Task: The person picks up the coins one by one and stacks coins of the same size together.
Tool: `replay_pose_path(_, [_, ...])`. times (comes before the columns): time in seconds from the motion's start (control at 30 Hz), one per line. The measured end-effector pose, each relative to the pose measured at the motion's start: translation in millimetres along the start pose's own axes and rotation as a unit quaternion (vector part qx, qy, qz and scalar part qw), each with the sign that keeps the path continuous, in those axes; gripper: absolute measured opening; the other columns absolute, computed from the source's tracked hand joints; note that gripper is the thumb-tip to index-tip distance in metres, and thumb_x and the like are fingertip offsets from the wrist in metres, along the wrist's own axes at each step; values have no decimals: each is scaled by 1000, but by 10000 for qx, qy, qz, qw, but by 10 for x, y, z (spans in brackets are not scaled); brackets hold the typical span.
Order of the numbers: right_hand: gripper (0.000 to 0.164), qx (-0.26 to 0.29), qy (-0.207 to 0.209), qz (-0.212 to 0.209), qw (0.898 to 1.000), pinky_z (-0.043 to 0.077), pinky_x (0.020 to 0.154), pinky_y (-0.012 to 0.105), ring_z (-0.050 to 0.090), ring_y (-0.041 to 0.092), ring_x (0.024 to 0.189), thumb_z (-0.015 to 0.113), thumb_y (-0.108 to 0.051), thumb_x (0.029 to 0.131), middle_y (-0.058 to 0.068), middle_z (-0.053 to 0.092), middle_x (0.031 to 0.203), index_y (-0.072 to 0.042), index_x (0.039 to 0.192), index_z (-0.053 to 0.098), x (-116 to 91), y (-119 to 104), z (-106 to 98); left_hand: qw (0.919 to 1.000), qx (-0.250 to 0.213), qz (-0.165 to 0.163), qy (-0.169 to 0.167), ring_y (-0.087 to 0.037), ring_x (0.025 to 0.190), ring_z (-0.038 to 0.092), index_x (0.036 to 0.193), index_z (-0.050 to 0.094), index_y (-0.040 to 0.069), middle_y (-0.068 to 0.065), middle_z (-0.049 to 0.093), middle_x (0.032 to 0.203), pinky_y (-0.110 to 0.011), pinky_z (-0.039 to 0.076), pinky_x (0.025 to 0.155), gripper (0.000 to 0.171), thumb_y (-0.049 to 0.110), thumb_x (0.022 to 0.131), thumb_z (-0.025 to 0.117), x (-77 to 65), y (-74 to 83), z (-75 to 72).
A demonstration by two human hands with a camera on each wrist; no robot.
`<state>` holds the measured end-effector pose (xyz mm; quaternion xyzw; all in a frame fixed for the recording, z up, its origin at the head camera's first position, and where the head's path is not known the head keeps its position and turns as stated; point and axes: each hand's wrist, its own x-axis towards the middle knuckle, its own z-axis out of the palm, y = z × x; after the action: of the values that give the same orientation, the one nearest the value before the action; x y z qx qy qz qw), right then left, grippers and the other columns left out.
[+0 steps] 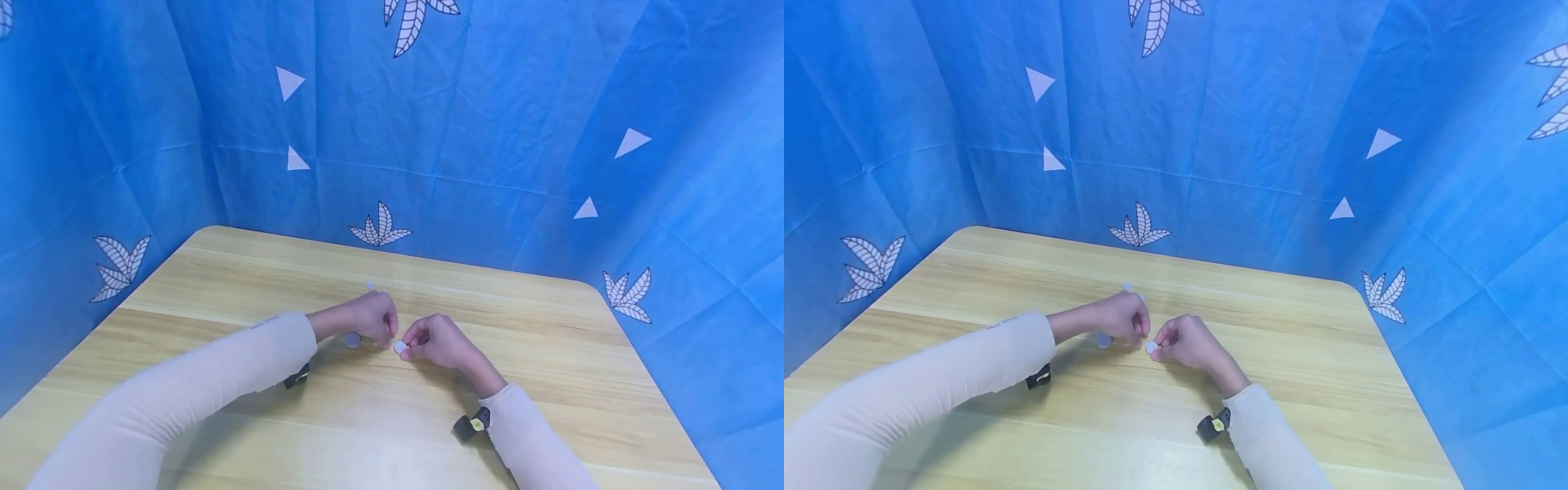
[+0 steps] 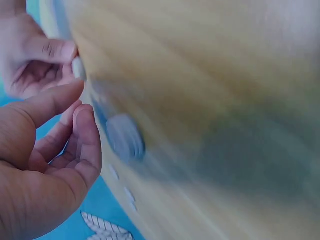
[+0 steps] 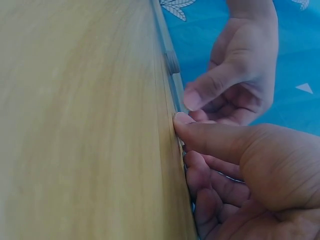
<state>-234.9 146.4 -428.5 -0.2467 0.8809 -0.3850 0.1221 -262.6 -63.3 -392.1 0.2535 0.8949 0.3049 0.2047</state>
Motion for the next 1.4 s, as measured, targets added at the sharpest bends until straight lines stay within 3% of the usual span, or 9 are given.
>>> replay_pose_path(0.27, [15,-29,10,54,10000,51,68,26,62,10,72,88,-17,81,-6,68,77,-11,88,76,-1,1,0,9980,50,-103,616,-17,81,64,95,75,2,-3,70,87,-27,56,76,17,-4,80,80,36,-160,-298])
replay_pose_path(0.5, [15,-98,39,157,9998,51,68,27,62,10,72,89,-18,80,-7,68,76,-13,88,76,1,-13,0,9966,133,104,807,-17,88,64,99,74,2,-3,71,91,-28,55,84,17,-3,82,77,121,-422,-444])
replay_pose_path(0.77, [15,-29,52,114,9999,50,66,25,60,10,71,89,-17,80,-6,67,76,-12,88,77,3,-14,3,9961,267,156,824,-18,90,66,100,74,2,-5,72,94,-29,55,87,17,0,84,80,225,-666,-541])
replay_pose_path(0.97, [15,-33,44,78,10000,51,68,26,61,10,72,88,-16,80,-6,68,77,-11,89,77,5,-10,3,9975,108,127,682,-18,92,65,104,75,4,-5,72,97,-29,54,84,18,2,86,79,319,-791,-582])
replay_pose_path(1.4, [16,-110,68,156,9998,53,72,29,62,11,74,89,-16,80,-7,68,78,-12,89,76,9,-10,9,9989,-100,17,450,-19,93,62,108,77,8,-2,72,98,-32,52,90,20,6,89,79,436,-878,-568])
